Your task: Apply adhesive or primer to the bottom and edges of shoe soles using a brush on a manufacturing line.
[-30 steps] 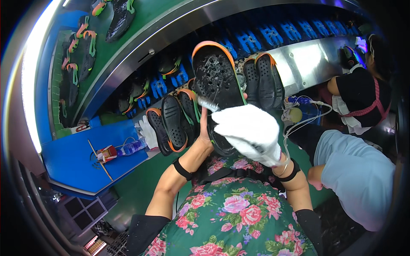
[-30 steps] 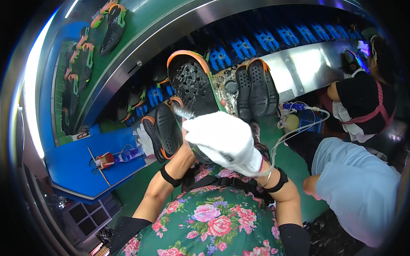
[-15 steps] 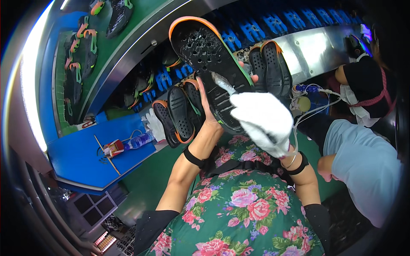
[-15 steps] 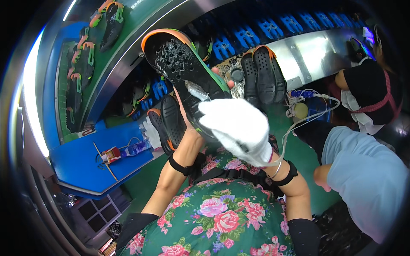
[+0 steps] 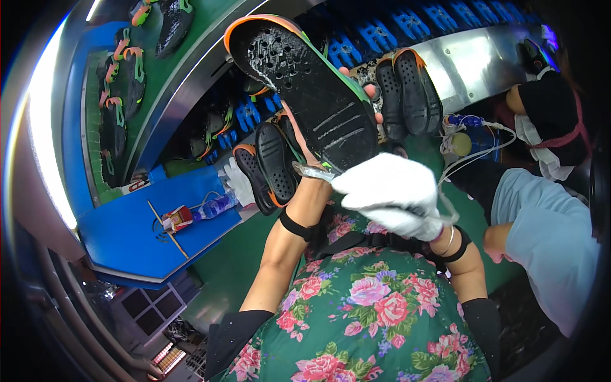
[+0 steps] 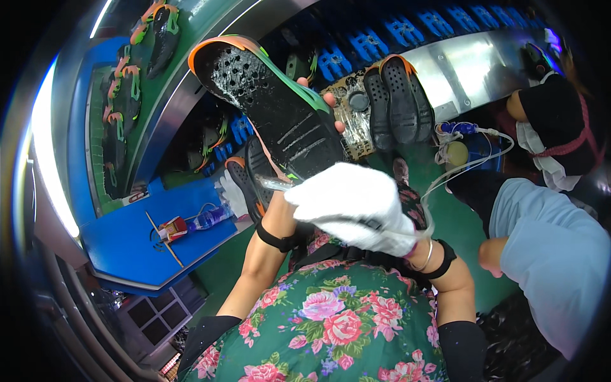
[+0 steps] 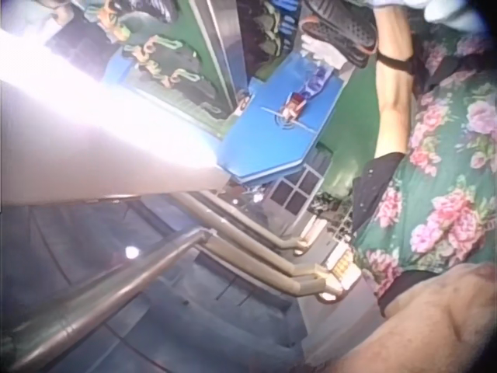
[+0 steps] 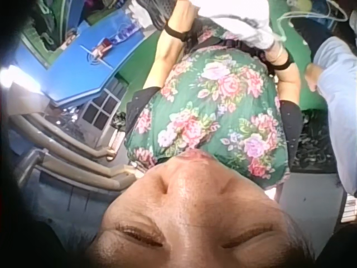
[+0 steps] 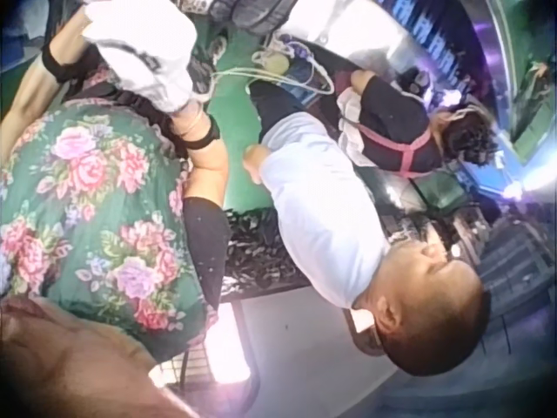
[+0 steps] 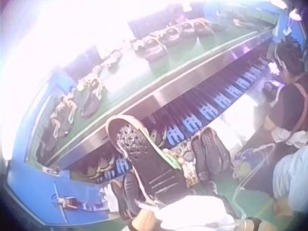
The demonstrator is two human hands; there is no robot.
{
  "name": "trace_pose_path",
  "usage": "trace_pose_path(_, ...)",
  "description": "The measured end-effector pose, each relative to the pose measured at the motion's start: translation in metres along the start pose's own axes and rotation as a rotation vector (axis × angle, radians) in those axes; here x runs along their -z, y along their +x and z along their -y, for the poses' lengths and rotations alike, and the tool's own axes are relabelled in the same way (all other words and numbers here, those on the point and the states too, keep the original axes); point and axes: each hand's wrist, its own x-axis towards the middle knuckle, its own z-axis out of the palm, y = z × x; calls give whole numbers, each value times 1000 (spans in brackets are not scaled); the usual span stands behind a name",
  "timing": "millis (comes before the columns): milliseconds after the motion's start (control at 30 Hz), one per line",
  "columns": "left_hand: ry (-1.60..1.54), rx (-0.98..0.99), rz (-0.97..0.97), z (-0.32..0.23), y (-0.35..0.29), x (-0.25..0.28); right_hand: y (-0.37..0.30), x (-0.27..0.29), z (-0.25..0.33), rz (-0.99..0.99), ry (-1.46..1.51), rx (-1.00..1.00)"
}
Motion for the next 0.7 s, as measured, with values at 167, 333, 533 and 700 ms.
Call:
trace_pose_path(167,99,-87,-163,-5,-2,-9,-9,-16,-7,-111,-126,-56)
trace_pose_path(333,161,-94,-92,-10,-7,-1,-2,-5,-8,-39,218,-36)
trace_pose_path(533,176,1,-48,-27,-13,3,-6,-12,-15,51,-254,116)
trace_pose_path(700,133,80,24,-32,-16,4,-5,-7,-18,-37,171,-116)
